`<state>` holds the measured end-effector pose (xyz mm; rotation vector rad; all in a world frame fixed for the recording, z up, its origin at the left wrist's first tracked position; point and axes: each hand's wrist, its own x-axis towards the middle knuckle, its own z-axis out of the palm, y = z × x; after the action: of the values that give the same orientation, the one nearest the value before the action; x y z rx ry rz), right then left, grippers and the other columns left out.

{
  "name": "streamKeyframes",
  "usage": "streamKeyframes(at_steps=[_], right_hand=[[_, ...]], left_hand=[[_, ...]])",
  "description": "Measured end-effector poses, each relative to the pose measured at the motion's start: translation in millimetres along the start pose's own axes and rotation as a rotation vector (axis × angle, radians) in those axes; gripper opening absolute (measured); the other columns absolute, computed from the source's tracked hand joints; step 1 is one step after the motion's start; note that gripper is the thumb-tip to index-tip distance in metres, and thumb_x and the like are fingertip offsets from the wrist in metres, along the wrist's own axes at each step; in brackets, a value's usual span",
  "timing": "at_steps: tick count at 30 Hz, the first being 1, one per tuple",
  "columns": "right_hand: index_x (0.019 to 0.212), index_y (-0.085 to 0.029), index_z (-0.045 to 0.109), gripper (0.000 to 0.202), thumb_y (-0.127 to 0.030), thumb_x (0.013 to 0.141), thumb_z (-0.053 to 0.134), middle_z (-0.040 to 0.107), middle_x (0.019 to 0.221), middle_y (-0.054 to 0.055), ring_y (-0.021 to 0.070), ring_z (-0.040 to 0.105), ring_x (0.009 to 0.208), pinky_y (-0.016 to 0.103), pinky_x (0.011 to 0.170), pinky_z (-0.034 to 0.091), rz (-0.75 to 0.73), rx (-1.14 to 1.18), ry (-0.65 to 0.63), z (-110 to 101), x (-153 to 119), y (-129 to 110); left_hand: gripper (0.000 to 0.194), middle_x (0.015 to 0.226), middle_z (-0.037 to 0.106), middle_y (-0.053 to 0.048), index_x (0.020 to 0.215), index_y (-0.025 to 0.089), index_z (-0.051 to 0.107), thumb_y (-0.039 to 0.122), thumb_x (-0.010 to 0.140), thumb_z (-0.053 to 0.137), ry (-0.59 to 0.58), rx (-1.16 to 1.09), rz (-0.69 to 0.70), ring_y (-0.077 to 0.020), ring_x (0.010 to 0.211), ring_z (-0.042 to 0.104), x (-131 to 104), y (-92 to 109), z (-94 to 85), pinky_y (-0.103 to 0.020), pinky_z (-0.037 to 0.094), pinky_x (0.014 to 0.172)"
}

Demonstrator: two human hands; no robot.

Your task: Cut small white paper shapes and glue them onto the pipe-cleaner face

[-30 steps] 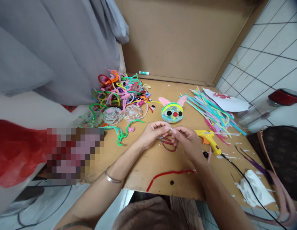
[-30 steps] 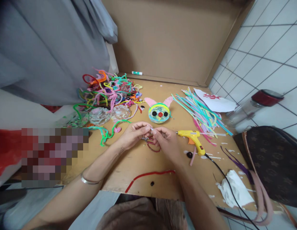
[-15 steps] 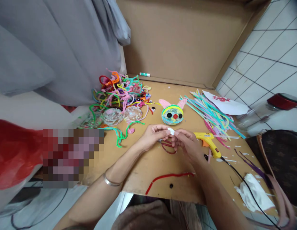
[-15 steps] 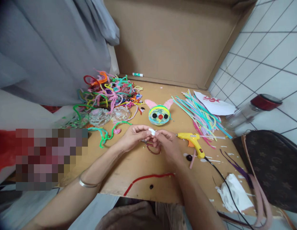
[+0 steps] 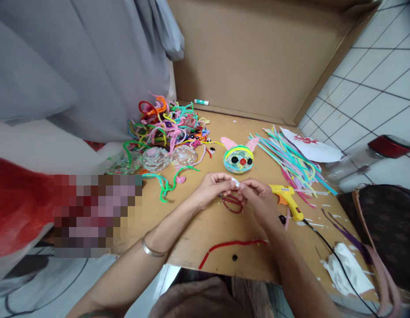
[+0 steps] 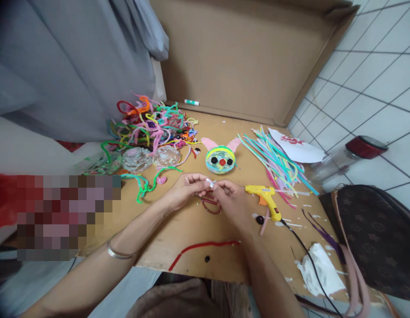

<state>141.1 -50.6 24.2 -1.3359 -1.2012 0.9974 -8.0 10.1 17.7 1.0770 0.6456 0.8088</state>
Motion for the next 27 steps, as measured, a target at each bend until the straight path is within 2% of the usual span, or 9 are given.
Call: streamKeyframes(at_steps=[4,10,16,27], right_hand=[[0.070,-0.018,0.063,0.015,-0.031,0.078,0.060,0.057,0.054,-0.003,0.0098,0.050,0.048,0.021,0.047,0.039,-0.015,-0.058,0.022,2.7,-1.3,-5.3],[0.073,-0.019,0.066,0.015,-0.031,0.079,0.060,0.060,0.060,-0.002,0.0106,0.051,0.051,0.022,0.050,0.041,-0.138,-0.176,0.060,4.8,-3.0,-8.5],[0.072,-0.019,0.066,0.021,-0.037,0.081,0.060,0.057,0.053,-0.002,0.0110,0.051,0.049,0.021,0.046,0.040,-0.065,-0.090,0.026,0.7,-2.1,-3.2],[0.069,-0.019,0.065,0.020,-0.036,0.079,0.061,0.058,0.054,-0.002,0.0106,0.051,0.047,0.021,0.045,0.040,-0.013,0.020,0.013,0.5,-0.1,-0.5]], left_hand=[[0.035,0.065,0.064,-0.002,0.076,0.010,0.069,0.039,0.060,0.079,0.009,-0.009,-0.021,-0.0052,0.053,0.051,-0.4,1.3,0.6,-0.019,0.040,0.056],[0.037,0.064,0.064,-0.002,0.074,0.009,0.068,0.038,0.055,0.082,0.004,-0.010,0.011,-0.0050,0.052,0.050,-0.4,2.8,1.9,-0.019,0.039,0.055],[0.036,0.065,0.066,-0.003,0.077,0.010,0.069,0.037,0.056,0.082,-0.023,-0.015,0.008,-0.0054,0.053,0.050,-0.8,3.0,2.4,-0.020,0.039,0.055],[0.035,0.061,0.064,-0.001,0.074,0.010,0.067,0.037,0.055,0.081,-0.008,-0.004,0.017,-0.0056,0.050,0.049,-2.1,3.8,4.3,-0.020,0.038,0.053]])
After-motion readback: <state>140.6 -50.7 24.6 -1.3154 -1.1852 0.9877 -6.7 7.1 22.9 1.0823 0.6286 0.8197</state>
